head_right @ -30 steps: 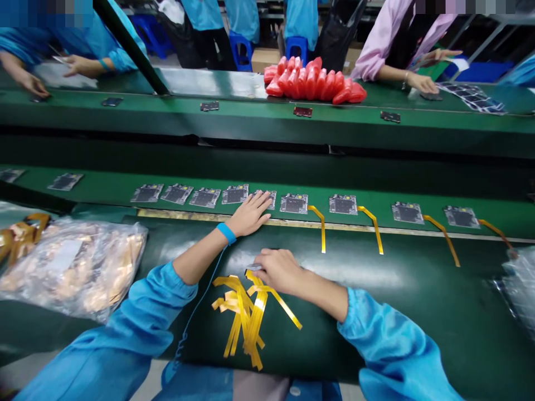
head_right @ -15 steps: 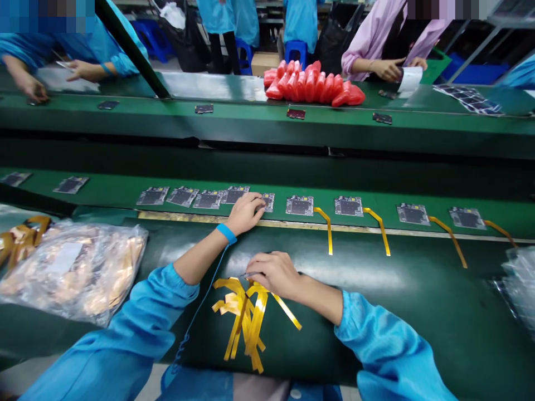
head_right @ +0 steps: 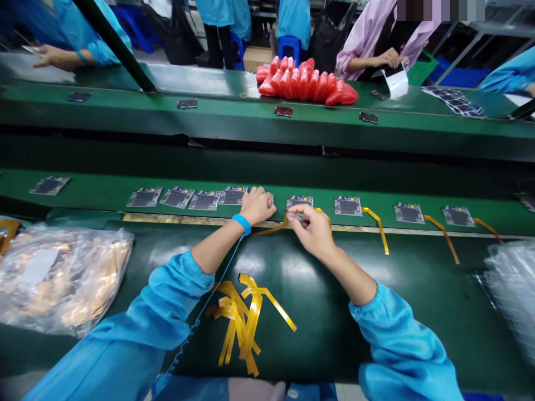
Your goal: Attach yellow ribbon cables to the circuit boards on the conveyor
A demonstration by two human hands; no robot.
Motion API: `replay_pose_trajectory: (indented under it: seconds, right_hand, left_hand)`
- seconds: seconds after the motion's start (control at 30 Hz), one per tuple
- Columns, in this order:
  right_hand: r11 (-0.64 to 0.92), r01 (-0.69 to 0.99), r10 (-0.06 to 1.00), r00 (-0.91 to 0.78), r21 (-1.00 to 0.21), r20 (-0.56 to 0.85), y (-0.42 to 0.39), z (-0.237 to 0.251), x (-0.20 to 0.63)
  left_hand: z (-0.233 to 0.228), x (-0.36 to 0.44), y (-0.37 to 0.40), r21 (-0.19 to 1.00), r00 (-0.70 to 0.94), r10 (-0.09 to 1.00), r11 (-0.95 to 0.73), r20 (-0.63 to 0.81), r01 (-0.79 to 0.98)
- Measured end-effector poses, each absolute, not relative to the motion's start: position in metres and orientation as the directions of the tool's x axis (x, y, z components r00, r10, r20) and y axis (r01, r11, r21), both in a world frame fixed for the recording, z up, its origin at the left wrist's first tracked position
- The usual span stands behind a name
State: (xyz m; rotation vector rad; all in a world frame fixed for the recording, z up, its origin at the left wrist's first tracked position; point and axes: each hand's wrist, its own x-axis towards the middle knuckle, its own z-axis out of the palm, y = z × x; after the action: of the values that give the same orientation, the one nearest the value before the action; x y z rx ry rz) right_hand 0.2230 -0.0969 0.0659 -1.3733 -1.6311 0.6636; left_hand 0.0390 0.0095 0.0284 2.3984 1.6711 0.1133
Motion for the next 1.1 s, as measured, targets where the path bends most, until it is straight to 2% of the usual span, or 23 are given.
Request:
replay_pose_trajectory:
  seconds: [0.1, 0.3, 0.47, 0.57, 0.67, 0.83, 0.97, 1.1]
  right_hand:
    - [0.229, 0.410, 0.969, -0.008, -0.883, 0.247, -0.079, 0.062, 0.235]
    - [0.075, 0.304, 0.996, -0.077, -0.950, 0.054, -0.053, 0.048, 0.246]
    - [0.010, 0.351, 0.995, -0.094, -0.936, -0.025, -0.033, 0.025, 0.248]
    - [-0.025, 0.496, 0.996, -0.062, -0.868, -0.064, -0.024, 0.014, 0.246]
    - [-0.057, 0.676, 0.994, -0.032, -0.735, -0.106, -0.019, 0.011, 0.242]
    - [-0.125, 0.835, 0.982, 0.029, -0.535, -0.185, -0.017, 0.018, 0.235]
    - [-0.171, 0.856, 0.969, 0.058, -0.487, -0.238, -0.016, 0.023, 0.235]
    - [-0.178, 0.844, 0.969, 0.061, -0.507, -0.239, -0.015, 0.023, 0.241]
  left_hand:
    - [0.030, 0.045, 0.008, 0.220, 0.353, 0.933, -0.330, -0.073, 0.918]
    - [0.030, 0.057, 0.003, 0.193, 0.376, 0.925, -0.359, -0.056, 0.913]
    - [0.027, 0.057, 0.005, 0.197, 0.428, 0.903, -0.416, -0.023, 0.888]
    - [0.021, 0.046, 0.005, 0.265, 0.488, 0.872, -0.479, 0.036, 0.837]
    - [0.012, 0.032, 0.000, 0.319, 0.572, 0.806, -0.588, 0.152, 0.743]
    - [-0.002, 0.019, -0.009, 0.311, 0.661, 0.707, -0.706, 0.252, 0.636]
    - [-0.005, 0.019, -0.011, 0.300, 0.692, 0.673, -0.738, 0.262, 0.604]
    - [-0.004, 0.022, -0.011, 0.308, 0.700, 0.670, -0.739, 0.246, 0.599]
